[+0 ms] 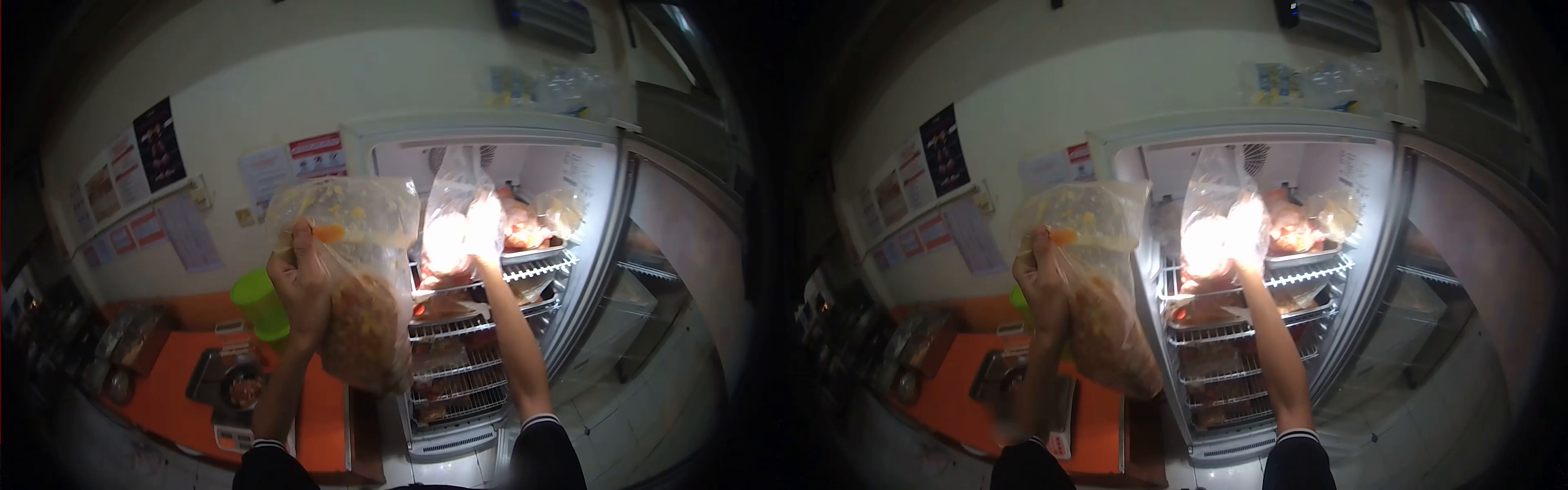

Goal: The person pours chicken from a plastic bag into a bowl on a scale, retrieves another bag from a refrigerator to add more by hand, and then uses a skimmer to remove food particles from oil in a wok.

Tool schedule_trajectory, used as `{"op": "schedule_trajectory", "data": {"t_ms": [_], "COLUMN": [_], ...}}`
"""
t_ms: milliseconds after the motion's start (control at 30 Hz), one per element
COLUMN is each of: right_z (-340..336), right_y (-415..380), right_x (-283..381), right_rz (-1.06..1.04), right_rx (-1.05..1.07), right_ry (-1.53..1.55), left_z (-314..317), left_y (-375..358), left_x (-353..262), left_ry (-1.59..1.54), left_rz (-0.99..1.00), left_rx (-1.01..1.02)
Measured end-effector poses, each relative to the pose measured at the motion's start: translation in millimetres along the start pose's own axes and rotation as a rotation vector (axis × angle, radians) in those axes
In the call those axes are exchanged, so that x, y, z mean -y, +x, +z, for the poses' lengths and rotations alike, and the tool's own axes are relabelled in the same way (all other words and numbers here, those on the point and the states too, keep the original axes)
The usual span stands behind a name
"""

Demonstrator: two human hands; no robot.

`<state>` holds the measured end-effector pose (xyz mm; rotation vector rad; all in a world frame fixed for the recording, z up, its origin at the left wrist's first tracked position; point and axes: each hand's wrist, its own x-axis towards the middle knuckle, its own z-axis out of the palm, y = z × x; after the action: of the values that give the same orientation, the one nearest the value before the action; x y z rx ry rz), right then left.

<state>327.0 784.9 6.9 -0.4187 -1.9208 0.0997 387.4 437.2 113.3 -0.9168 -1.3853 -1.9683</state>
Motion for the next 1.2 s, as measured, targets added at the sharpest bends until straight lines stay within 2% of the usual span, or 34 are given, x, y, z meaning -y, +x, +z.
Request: {"op": "schedule_trajectory", "data": {"t_ms": [33,67,100,167,267,367,467,533,600,633,667,700,767,800,867,933,1067,1200], "right_z": [34.9,19.7,-5.2,-25.7,-32.9,-38.6,-53.3,-79.0,-124.6,-148.7,-158.4,-155.8,-157.2,-157.0,-152.9,-148.1,-150.6,-165.0], "right_y": [1.9,8.1,4.7,-0.1,-2.5,-0.3,-0.6,-15.8,-45.4,-66.2,-91.2,-117.9,-158.0,-172.9,-199.8,-222.9,-256.7,-284.7], "right_x": [-30.2,-22.7,2.7,11.6,6.9,1.7,7.9,37.9,109.3,159.5,185.2,200.4,242.1,263.0,305.2,342.5,406.3,454.1], "right_rz": [-0.208,-0.084,-0.076,-0.172,-0.141,-0.052,0.072,0.132,0.17,0.396,0.315,0.089,-0.446,-0.626,-0.807,-0.895,-0.992,-1.051], "right_rx": [-0.287,-0.036,-0.038,-0.124,-0.153,-0.193,-0.322,-0.511,-0.579,-0.428,-0.299,-0.118,0.288,0.487,0.751,0.9,1.074,1.192], "right_ry": [-0.345,-0.293,-0.342,-0.255,-0.177,-0.094,0.012,0.157,0.348,0.481,0.567,0.924,1.034,1.052,1.016,0.94,0.787,0.668], "left_z": [-8.4,-18.8,-34.4,-70.7,-96.2,-127.7,-155.5,-169.4,-179.3,-185.4,-191.8,-197.5,-213.1,-222.0,-244.3,-267.1,-309.0,-361.6], "left_y": [-7.3,-15.8,-23.5,-37.8,-60.8,-70.7,-76.6,-78.8,-83.8,-87.4,-92.1,-97.9,-109.8,-116.8,-131.1,-141.6,-158.6,-178.0], "left_x": [-1.1,-0.8,0.9,1.8,-1.6,12.1,23.4,23.8,21.2,20.4,19.3,19.0,16.4,14.1,5.0,-4.7,-41.5,-53.2], "left_ry": [-0.005,-0.005,0.021,0.075,0.156,0.289,0.112,0.054,0.028,0.036,0.045,0.055,0.092,0.108,0.079,0.057,0.097,0.126], "left_rz": [-0.027,-0.06,-0.106,-0.196,-0.149,-0.102,-0.295,-0.349,-0.361,-0.373,-0.392,-0.416,-0.461,-0.483,-0.508,-0.501,-0.627,-0.571], "left_rx": [-0.009,-0.02,-0.022,-0.035,-0.117,-0.064,-0.179,-0.255,-0.338,-0.329,-0.318,-0.303,-0.285,-0.275,-0.268,-0.264,-0.316,-0.405]}}
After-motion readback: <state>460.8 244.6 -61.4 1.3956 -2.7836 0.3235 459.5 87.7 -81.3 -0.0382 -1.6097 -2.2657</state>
